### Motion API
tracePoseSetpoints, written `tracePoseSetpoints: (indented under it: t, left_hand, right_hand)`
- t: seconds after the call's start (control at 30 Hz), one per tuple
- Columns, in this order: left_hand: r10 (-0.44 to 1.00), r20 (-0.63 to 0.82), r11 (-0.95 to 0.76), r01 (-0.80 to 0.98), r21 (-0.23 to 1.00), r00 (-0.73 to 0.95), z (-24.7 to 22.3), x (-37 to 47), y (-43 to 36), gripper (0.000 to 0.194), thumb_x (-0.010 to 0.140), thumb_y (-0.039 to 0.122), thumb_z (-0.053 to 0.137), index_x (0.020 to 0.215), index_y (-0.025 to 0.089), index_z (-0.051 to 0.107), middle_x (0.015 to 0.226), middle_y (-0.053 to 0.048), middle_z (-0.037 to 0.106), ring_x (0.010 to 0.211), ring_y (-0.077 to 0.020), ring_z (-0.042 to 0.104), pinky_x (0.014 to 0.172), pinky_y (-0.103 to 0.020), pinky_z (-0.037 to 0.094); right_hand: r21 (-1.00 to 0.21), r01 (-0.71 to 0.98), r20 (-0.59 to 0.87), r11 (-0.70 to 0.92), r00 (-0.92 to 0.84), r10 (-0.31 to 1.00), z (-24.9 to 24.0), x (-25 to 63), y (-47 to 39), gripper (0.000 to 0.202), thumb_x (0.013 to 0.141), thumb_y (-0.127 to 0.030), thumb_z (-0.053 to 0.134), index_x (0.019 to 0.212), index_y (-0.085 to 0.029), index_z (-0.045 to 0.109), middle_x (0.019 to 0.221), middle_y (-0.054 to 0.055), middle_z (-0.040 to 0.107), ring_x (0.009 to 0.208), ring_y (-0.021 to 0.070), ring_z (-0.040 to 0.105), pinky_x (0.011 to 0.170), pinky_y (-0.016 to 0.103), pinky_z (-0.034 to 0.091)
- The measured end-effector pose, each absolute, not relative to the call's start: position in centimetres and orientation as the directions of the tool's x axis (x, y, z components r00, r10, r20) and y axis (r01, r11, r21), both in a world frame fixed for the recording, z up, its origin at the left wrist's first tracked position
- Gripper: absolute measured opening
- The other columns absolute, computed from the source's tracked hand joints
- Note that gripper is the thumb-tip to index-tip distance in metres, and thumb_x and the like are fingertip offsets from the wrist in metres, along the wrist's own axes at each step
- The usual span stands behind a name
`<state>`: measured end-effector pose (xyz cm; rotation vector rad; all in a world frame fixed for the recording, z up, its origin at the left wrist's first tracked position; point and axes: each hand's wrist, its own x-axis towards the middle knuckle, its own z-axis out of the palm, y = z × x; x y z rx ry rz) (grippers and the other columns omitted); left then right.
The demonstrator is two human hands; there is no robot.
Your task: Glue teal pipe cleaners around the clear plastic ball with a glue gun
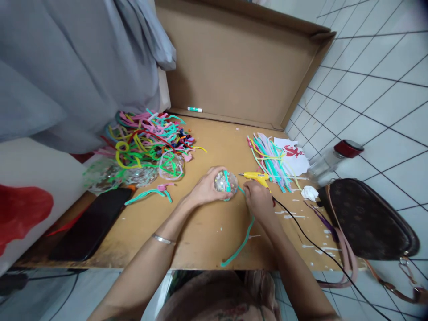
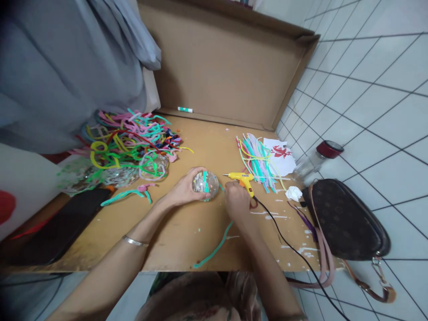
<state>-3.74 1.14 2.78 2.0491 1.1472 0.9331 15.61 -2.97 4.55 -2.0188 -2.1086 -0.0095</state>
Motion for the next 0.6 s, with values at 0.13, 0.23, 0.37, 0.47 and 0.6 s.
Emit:
tracePoseSetpoints:
  t: [0.13, 0.23, 0.37, 0.47, 0.6]
  left_hand:
    - [0.882, 0.288, -0.442, 0.446, 0.778, 0.372, 2.7, -3.7, 1.1, 0.074, 0.058, 0.035, 0.078, 0.124, 0.02, 0.047, 0.126, -0.008, 0.053, 0.117, -0.0267, 0.054, 0.103, -0.039, 0.044]
    - [0.883, 0.293, -0.443, 0.445, 0.778, 0.367, 2.6, -3.7, 1.2, 0.075, 0.058, 0.036, 0.078, 0.125, 0.021, 0.046, 0.126, -0.008, 0.053, 0.116, -0.0264, 0.054, 0.103, -0.039, 0.044]
    - [0.886, 0.293, -0.439, 0.446, 0.78, 0.36, 2.6, -3.7, 1.1, 0.074, 0.058, 0.037, 0.079, 0.124, 0.021, 0.047, 0.124, -0.007, 0.054, 0.114, -0.026, 0.056, 0.101, -0.039, 0.045]
    - [0.886, 0.288, -0.438, 0.455, 0.775, 0.362, 2.7, -3.7, 1.1, 0.074, 0.059, 0.037, 0.078, 0.124, 0.022, 0.047, 0.125, -0.007, 0.054, 0.114, -0.0263, 0.055, 0.102, -0.038, 0.044]
    - [0.882, 0.297, -0.448, 0.456, 0.769, 0.366, 2.7, -3.7, 1.1, 0.074, 0.059, 0.036, 0.078, 0.124, 0.02, 0.046, 0.125, -0.008, 0.053, 0.115, -0.0266, 0.054, 0.102, -0.038, 0.044]
  right_hand:
    - [-0.136, 0.991, 0.236, -0.021, 0.053, 0.97, 5.6, 15.3, -1.3, 0.027, 0.092, -0.019, 0.04, 0.092, -0.017, 0.067, 0.094, 0.01, 0.069, 0.084, 0.0197, 0.061, 0.066, 0.029, 0.036]
    - [-0.107, 0.991, 0.269, -0.083, 0.109, 0.957, 6.1, 15.7, -0.4, 0.026, 0.092, -0.02, 0.041, 0.09, -0.016, 0.067, 0.094, 0.011, 0.069, 0.084, 0.0207, 0.062, 0.065, 0.03, 0.035]
    - [-0.038, 0.98, 0.252, -0.197, 0.201, 0.947, 5.6, 16.7, 0.2, 0.026, 0.091, -0.028, 0.045, 0.096, -0.013, 0.066, 0.094, 0.016, 0.068, 0.081, 0.0239, 0.063, 0.062, 0.031, 0.036]
    - [0.047, 0.96, 0.221, -0.276, 0.259, 0.94, 4.7, 17.6, -0.2, 0.038, 0.088, -0.04, 0.052, 0.1, -0.007, 0.064, 0.096, 0.021, 0.066, 0.084, 0.0296, 0.064, 0.062, 0.033, 0.04]
    - [0.071, 0.947, 0.194, -0.314, 0.296, 0.935, 3.8, 18.5, -0.4, 0.052, 0.085, -0.052, 0.051, 0.101, -0.004, 0.063, 0.098, 0.024, 0.064, 0.086, 0.0318, 0.065, 0.065, 0.036, 0.046]
